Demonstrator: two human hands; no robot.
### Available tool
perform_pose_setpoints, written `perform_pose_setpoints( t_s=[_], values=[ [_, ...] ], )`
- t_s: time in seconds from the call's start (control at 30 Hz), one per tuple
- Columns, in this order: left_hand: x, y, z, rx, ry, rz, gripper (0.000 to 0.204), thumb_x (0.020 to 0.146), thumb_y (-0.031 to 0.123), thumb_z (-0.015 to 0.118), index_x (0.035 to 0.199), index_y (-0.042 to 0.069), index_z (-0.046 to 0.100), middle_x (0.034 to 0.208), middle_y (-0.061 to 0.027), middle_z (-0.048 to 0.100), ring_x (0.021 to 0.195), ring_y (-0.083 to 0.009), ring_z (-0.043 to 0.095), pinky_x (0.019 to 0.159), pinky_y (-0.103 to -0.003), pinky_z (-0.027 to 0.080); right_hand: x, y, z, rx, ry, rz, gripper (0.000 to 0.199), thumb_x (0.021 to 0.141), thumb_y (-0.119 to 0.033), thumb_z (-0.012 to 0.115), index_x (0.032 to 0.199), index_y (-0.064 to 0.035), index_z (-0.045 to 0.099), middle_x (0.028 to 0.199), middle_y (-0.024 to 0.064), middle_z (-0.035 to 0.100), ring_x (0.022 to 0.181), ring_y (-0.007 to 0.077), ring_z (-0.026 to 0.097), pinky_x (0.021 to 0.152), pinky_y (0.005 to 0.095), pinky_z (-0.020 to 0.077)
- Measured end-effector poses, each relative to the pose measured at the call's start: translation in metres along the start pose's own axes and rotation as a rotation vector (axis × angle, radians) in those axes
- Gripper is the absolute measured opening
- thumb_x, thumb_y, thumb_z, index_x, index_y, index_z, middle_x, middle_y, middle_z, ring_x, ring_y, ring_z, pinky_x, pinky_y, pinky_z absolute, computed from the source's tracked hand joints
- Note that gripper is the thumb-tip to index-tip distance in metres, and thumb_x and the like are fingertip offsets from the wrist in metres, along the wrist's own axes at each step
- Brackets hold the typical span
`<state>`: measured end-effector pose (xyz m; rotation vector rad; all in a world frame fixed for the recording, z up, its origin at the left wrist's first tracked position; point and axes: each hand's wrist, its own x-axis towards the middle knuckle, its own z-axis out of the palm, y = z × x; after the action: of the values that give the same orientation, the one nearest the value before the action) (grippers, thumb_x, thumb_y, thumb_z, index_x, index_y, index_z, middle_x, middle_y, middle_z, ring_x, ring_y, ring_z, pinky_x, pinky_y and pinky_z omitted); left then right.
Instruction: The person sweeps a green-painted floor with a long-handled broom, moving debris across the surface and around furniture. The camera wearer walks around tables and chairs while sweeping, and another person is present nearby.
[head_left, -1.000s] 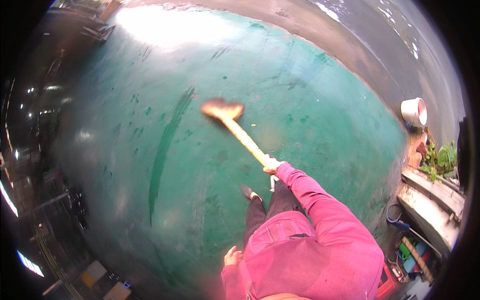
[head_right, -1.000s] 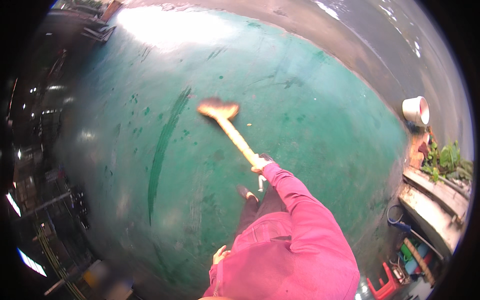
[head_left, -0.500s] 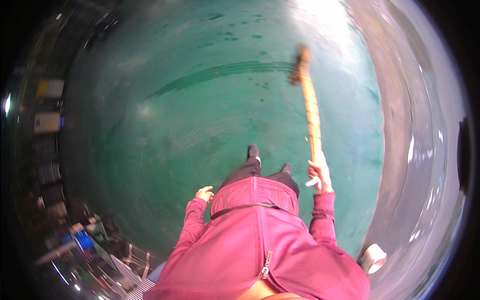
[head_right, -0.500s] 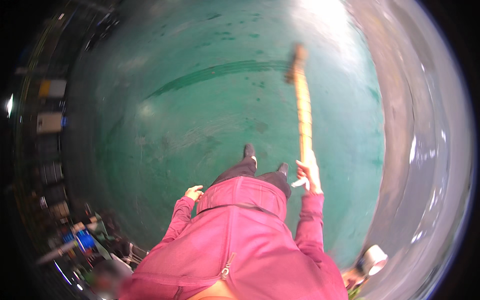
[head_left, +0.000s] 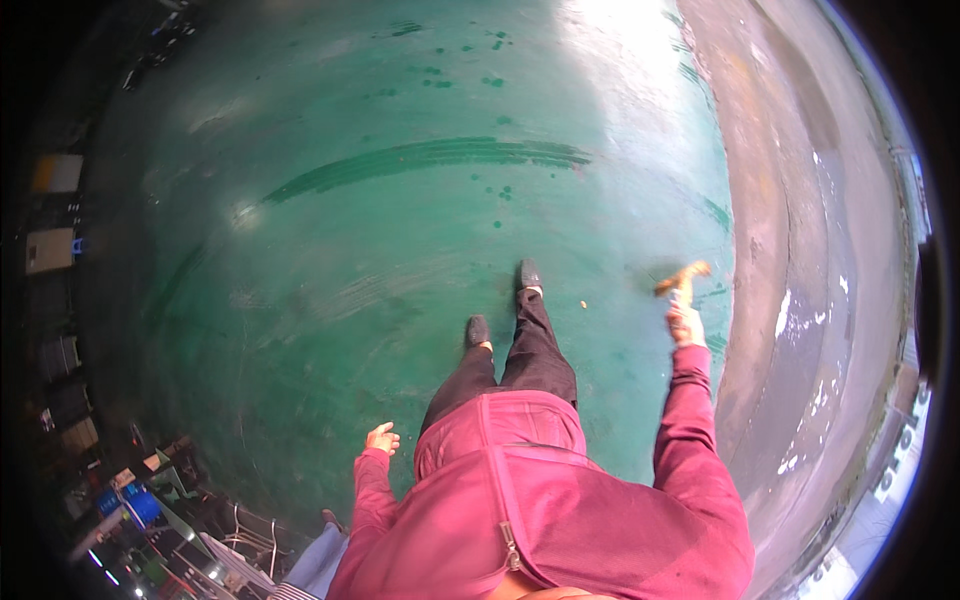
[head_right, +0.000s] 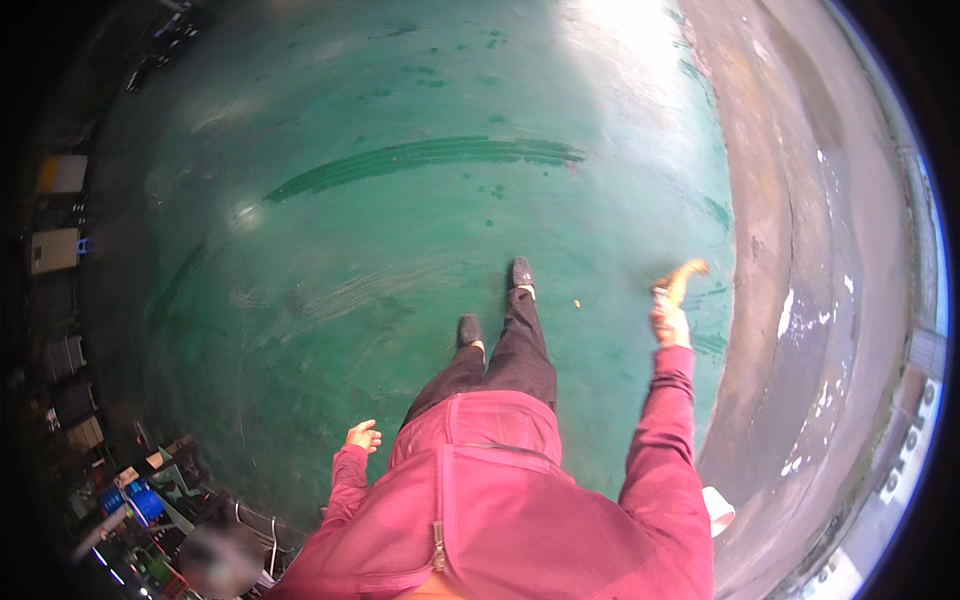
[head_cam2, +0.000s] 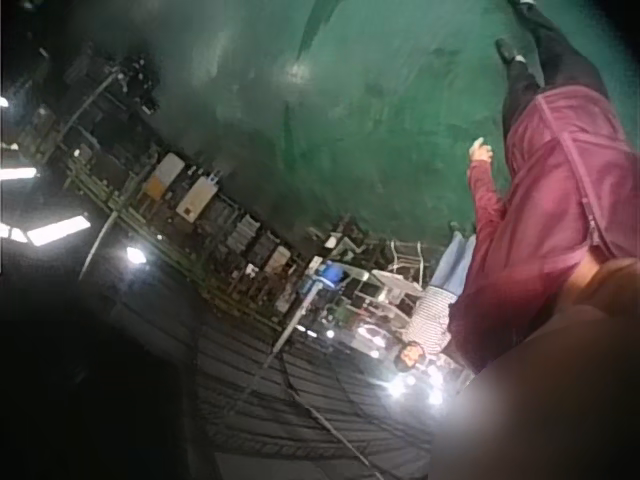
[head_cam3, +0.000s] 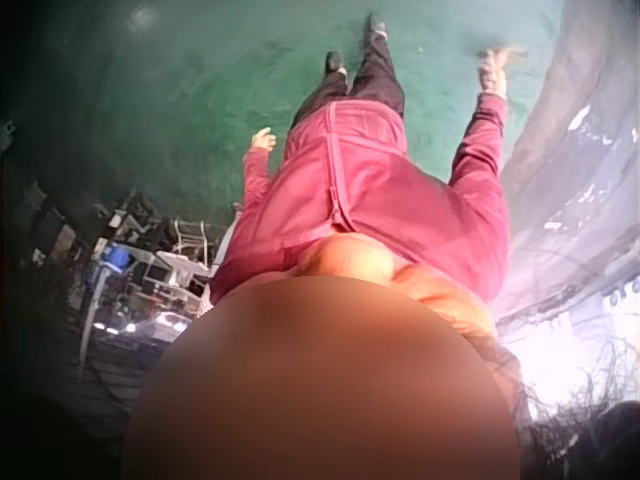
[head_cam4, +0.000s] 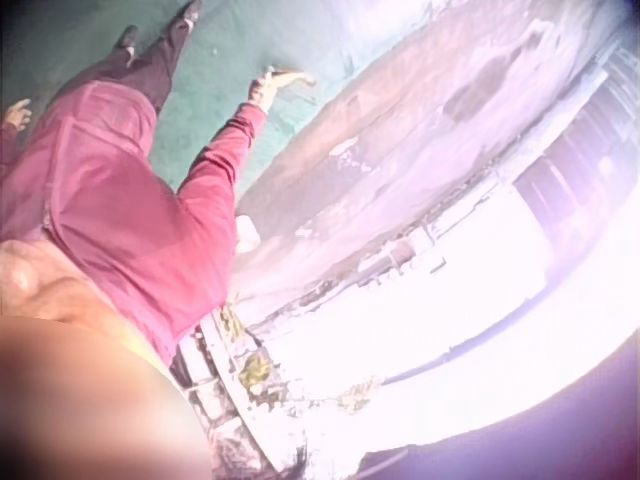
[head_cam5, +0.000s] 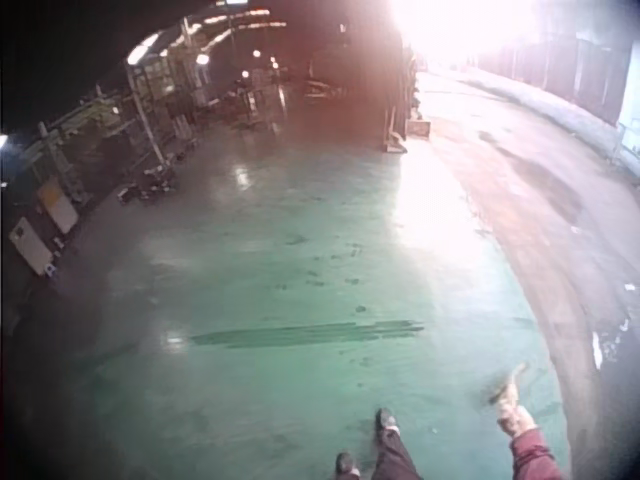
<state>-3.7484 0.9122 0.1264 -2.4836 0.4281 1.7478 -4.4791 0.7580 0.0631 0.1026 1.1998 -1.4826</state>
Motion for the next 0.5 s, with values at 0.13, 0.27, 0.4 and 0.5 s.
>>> perform_pose_setpoints(
  t_s=[0.13,0.27,0.4,0.5],
  values=[
    [-0.018,0.051,0.029,-0.043,-0.053,-0.034,0.043,0.079,0.008,0.045,0.122,0.012,0.042,0.091,-0.0064,0.061,0.072,-0.0141,0.059,0.056,-0.026,0.048,-0.014,0.118,0.137,-0.248,0.092,0.586,0.028,0.074,-0.012,0.056,0.091,0.0077,0.047,0.068,0.0146,0.054,0.051,0.0217,0.053,0.045,0.0314,0.0448],
    [-0.028,0.123,0.055,0.052,-0.097,0.086,0.039,0.082,0.007,0.042,0.121,0.011,0.042,0.092,-0.0079,0.061,0.075,-0.0148,0.059,0.058,-0.027,0.048,-0.066,0.192,0.260,-0.764,-0.053,0.456,0.067,0.065,0.010,0.054,0.120,-0.0163,0.026,0.078,0.0065,0.042,0.055,0.0175,0.047,0.043,0.0305,0.0415],
    [-0.038,0.184,0.058,0.027,-0.085,0.272,0.037,0.085,0.007,0.038,0.122,0.009,0.041,0.094,-0.0103,0.060,0.078,-0.0167,0.059,0.059,-0.026,0.047,-0.018,0.155,0.327,0.035,-0.282,0.967,0.027,0.080,-0.001,0.048,0.104,-0.0112,0.039,0.054,-0.0010,0.038,0.034,0.0047,0.033,0.031,0.0171,0.0285],
    [-0.040,0.209,0.047,-0.017,-0.024,0.309,0.040,0.083,0.007,0.040,0.123,0.010,0.040,0.095,-0.0098,0.059,0.078,-0.0157,0.059,0.059,-0.025,0.047,-0.002,0.132,0.356,0.301,-0.706,1.153,0.017,0.081,-0.006,0.051,0.093,-0.0077,0.039,0.056,-0.0012,0.040,0.039,0.0049,0.035,0.032,0.0164,0.0300]
  ],
)
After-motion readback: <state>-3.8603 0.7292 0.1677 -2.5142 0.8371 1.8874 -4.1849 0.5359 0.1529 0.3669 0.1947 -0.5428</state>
